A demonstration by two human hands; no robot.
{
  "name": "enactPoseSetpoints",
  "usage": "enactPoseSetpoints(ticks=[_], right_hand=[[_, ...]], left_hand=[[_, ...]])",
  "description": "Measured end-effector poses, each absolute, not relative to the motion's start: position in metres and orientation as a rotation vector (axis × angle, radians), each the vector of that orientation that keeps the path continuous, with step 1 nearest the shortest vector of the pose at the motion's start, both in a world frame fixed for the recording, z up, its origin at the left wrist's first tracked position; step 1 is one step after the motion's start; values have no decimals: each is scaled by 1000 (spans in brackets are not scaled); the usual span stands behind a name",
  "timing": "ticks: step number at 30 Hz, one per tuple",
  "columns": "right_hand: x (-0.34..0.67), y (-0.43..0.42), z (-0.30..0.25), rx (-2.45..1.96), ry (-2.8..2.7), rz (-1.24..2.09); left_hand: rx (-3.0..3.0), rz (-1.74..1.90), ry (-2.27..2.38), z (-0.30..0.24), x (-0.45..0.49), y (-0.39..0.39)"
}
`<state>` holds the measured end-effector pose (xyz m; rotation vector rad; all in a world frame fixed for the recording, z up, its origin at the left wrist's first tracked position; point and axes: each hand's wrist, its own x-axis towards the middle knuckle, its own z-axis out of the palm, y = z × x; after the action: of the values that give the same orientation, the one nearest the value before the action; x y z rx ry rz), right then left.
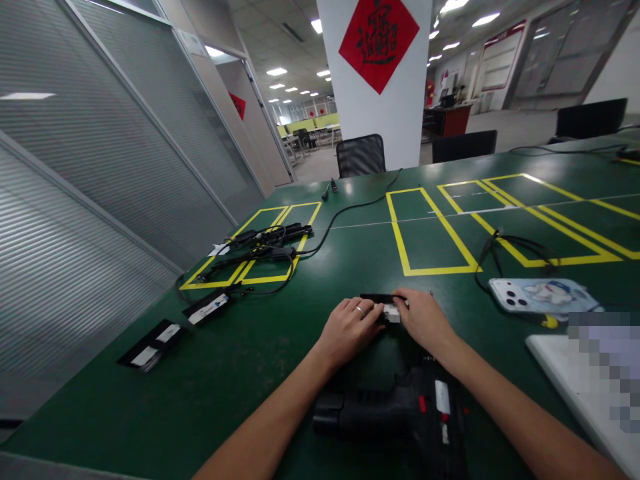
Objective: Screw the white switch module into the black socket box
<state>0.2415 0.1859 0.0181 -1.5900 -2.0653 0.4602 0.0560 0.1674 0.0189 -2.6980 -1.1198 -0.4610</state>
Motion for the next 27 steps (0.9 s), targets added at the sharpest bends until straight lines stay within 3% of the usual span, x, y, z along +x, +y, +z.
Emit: enactPoseSetpoints(ticks=[18, 27], right_hand=[[241, 185, 18, -1544, -2079, 461], [241, 184, 22, -1547, -2078, 495]], left_hand=[[-2696, -483, -966, 10, 58, 163], [-2816, -698, -994, 16, 59, 158]])
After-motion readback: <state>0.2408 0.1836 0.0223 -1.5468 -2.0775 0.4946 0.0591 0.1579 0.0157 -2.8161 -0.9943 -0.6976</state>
